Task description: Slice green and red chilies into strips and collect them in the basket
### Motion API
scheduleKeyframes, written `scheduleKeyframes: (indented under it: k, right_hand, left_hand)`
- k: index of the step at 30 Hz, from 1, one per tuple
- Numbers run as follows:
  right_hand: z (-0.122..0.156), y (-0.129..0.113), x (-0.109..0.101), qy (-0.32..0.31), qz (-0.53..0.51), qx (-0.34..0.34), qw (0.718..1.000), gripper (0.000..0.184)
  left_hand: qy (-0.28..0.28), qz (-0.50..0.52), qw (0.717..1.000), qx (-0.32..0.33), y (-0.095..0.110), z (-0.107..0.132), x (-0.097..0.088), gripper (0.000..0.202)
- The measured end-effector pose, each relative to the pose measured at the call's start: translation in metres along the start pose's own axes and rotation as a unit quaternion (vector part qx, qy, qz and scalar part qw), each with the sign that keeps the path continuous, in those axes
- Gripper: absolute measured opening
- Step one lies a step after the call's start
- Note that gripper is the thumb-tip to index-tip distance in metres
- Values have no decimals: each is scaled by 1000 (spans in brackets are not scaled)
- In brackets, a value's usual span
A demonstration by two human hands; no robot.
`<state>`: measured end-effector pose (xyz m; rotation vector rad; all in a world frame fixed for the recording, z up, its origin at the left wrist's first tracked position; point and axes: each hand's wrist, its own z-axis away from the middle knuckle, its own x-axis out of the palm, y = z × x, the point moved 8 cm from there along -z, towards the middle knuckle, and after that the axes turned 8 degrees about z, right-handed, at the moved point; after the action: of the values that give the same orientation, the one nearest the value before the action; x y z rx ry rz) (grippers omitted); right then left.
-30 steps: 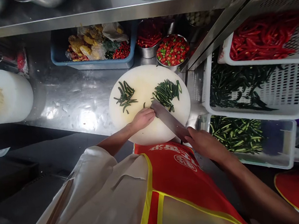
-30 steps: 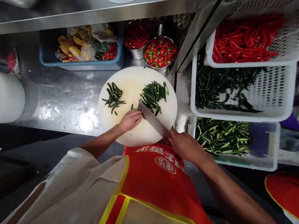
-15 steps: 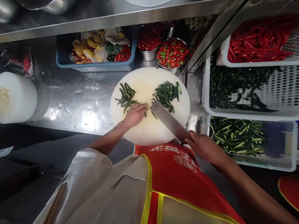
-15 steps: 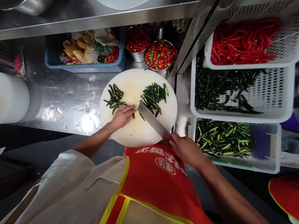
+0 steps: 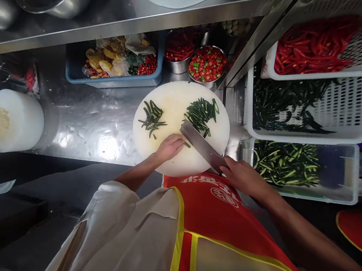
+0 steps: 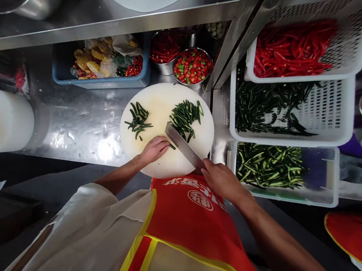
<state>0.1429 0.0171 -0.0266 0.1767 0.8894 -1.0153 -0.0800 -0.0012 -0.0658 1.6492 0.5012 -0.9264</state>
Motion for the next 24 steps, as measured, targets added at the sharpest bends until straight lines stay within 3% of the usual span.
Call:
scheduleKeyframes:
  k: [9, 13, 18, 21, 24]
  right_hand:
    - [-1, -2, -5, -37, 33, -39, 998, 19]
    - [-25, -18, -9, -29, 36, -45, 998, 18]
    - [-54, -29, -14, 26, 22, -47, 998, 20]
    - [-48, -18, -17, 47, 4, -17, 999, 21]
    - [-28, -5, -14, 37, -16, 6, 999, 21]
  left_hand:
    - [10, 8, 1000, -4, 0, -2, 9, 28]
    - [10, 22, 1000, -10, -1, -4, 10, 29]
    - [1, 10, 1000, 5, 5, -4, 9, 30]
    - [-3, -8, 1000, 8, 0, -1, -4, 28]
    - [52, -65, 994, -76, -30, 3, -35, 27]
